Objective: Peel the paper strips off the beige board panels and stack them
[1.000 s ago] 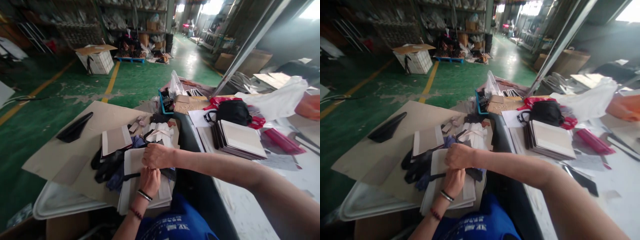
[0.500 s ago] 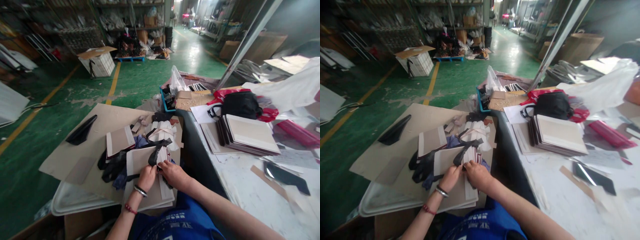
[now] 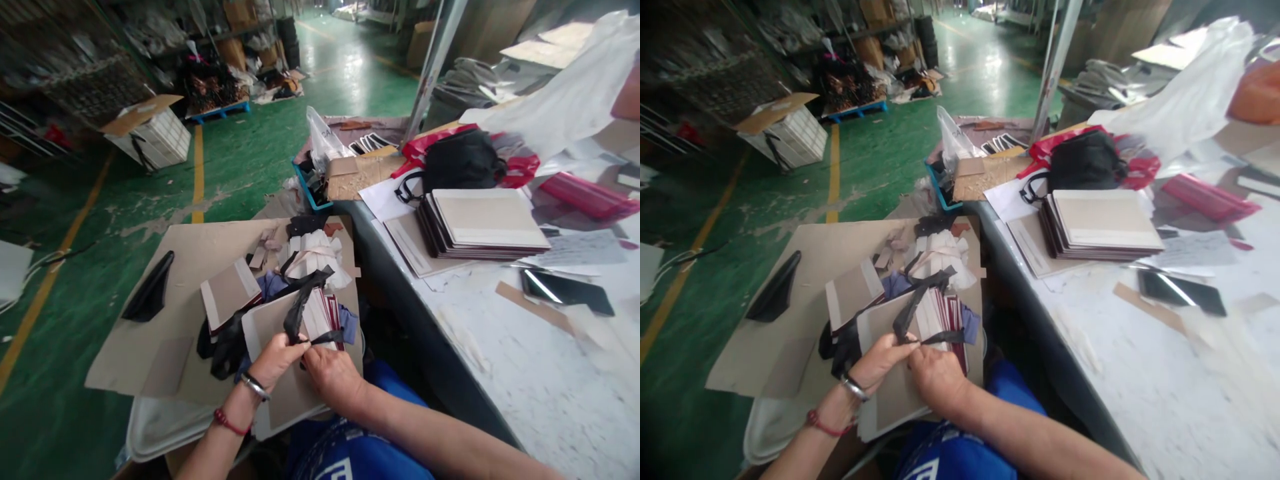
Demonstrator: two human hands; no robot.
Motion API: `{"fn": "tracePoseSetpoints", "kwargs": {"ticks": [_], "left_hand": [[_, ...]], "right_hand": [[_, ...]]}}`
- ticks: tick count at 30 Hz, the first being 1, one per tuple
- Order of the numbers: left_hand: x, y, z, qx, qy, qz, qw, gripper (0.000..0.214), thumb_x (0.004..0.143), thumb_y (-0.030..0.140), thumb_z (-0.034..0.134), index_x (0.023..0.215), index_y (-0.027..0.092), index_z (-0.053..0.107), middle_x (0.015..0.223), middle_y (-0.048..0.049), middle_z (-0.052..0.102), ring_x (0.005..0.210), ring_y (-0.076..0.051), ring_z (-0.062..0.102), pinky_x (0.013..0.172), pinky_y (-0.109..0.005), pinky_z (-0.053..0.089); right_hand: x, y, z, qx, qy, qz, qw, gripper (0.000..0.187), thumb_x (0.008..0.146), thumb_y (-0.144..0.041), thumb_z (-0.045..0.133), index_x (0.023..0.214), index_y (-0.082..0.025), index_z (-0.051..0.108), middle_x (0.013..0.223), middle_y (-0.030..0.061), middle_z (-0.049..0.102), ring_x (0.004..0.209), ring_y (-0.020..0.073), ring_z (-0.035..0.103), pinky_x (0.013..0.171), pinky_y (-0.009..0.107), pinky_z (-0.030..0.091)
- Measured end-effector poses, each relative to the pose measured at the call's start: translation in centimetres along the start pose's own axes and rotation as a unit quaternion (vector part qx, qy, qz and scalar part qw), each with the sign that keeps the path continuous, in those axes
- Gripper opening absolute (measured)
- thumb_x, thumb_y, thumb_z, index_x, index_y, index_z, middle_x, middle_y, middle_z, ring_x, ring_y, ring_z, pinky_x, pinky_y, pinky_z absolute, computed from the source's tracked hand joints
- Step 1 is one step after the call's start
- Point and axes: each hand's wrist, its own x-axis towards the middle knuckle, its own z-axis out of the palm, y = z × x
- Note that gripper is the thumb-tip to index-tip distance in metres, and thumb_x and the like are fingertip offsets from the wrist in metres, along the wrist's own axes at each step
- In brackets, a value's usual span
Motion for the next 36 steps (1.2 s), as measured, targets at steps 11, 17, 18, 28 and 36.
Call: {"fn": "tracePoseSetpoints", "kwargs": {"ticks": [11,17,18,28,36], "left_hand": [[0.8,-0.5,0.0,0.181,0.077,0.074,0.978,0.016,0.068,0.029,0.054,0.069,0.013,0.057,0.062,-0.0024,0.057,0.062,-0.017,0.053,0.059,-0.027,0.043],[0.9,-2.1,0.6,0.419,0.19,0.354,0.814,0.023,0.062,0.0,0.035,0.065,0.019,0.048,0.064,-0.0021,0.049,0.059,-0.014,0.051,0.055,-0.023,0.043],[1.0,-2.4,0.7,0.448,0.205,0.38,0.783,0.027,0.06,-0.002,0.033,0.068,0.019,0.048,0.065,-0.0022,0.048,0.059,-0.014,0.051,0.055,-0.023,0.044],[1.9,-5.8,0.7,0.409,0.344,0.471,0.702,0.018,0.083,0.007,0.037,0.091,0.017,0.048,0.083,-0.0068,0.055,0.074,-0.016,0.059,0.065,-0.023,0.049],[1.2,-4.4,0.5,0.299,0.325,0.434,0.786,0.009,0.083,0.014,0.044,0.083,0.02,0.051,0.072,-0.0009,0.058,0.065,-0.012,0.059,0.061,-0.018,0.046]], "right_hand": [[0.9,2.8,-0.6,-0.01,0.129,-0.031,0.991,0.014,0.088,-0.02,0.044,0.077,-0.017,0.053,0.077,0.0056,0.055,0.075,0.0189,0.045,0.065,0.03,0.036],[1.1,2.7,-0.5,0.118,0.151,-0.025,0.981,0.008,0.077,-0.011,0.038,0.076,-0.016,0.045,0.073,0.0057,0.05,0.072,0.0189,0.042,0.068,0.032,0.039],[1.1,2.9,-0.5,0.128,0.152,-0.014,0.98,0.008,0.075,-0.011,0.039,0.076,-0.017,0.044,0.072,0.0055,0.05,0.072,0.0189,0.043,0.067,0.032,0.039],[4.2,4.9,-3.7,0.049,0.005,-0.058,0.997,0.009,0.079,-0.027,0.054,0.087,-0.022,0.053,0.086,-0.0018,0.059,0.075,0.0118,0.055,0.058,0.02,0.037],[5.6,5.0,-5.2,0.062,-0.095,-0.128,0.985,0.011,0.08,-0.023,0.058,0.09,-0.02,0.062,0.091,-0.001,0.065,0.086,0.012,0.058,0.065,0.017,0.041]]}}
